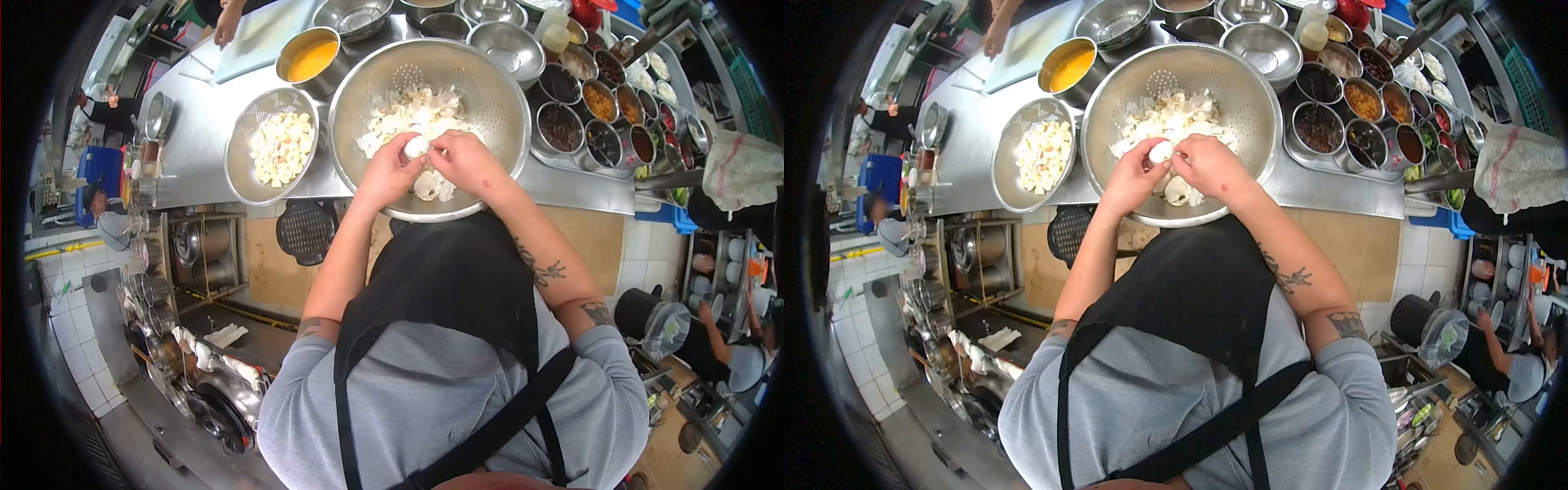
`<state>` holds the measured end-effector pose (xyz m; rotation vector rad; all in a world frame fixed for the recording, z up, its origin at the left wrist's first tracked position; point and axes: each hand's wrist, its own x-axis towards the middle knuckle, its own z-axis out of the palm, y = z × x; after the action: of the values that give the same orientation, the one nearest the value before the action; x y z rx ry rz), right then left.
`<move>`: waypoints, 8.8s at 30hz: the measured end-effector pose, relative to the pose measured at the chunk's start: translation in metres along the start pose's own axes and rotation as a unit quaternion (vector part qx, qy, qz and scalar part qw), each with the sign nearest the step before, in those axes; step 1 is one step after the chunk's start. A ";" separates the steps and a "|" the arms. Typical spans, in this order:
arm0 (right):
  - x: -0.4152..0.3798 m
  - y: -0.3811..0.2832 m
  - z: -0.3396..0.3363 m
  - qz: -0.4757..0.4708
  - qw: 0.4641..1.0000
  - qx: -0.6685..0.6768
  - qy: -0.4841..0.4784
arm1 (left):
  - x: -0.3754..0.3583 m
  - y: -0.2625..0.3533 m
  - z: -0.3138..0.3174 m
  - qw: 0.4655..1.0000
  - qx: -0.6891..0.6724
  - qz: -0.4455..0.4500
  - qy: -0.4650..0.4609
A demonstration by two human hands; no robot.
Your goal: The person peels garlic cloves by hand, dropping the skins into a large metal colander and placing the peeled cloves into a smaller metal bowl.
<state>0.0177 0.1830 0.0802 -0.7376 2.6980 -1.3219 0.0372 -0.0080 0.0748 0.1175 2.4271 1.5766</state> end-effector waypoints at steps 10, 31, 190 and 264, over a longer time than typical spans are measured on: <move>0.000 0.008 0.001 0.033 0.998 0.033 0.040 | 0.000 -0.006 0.018 0.998 0.036 0.005 0.048; -0.002 0.003 0.005 -0.039 0.999 0.002 0.031 | -0.004 0.006 0.009 0.998 0.001 -0.030 0.056; 0.005 -0.001 0.023 0.172 0.895 0.411 0.031 | 0.012 -0.016 0.033 0.968 -0.212 0.029 0.129; -0.002 0.009 0.015 0.338 0.741 0.579 -0.048 | 0.011 -0.011 0.019 0.863 -0.485 -0.138 0.021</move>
<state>0.0192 0.1773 0.0632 0.2895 1.2424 -2.0852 0.0321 0.0070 0.0557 -0.4241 1.3103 2.4101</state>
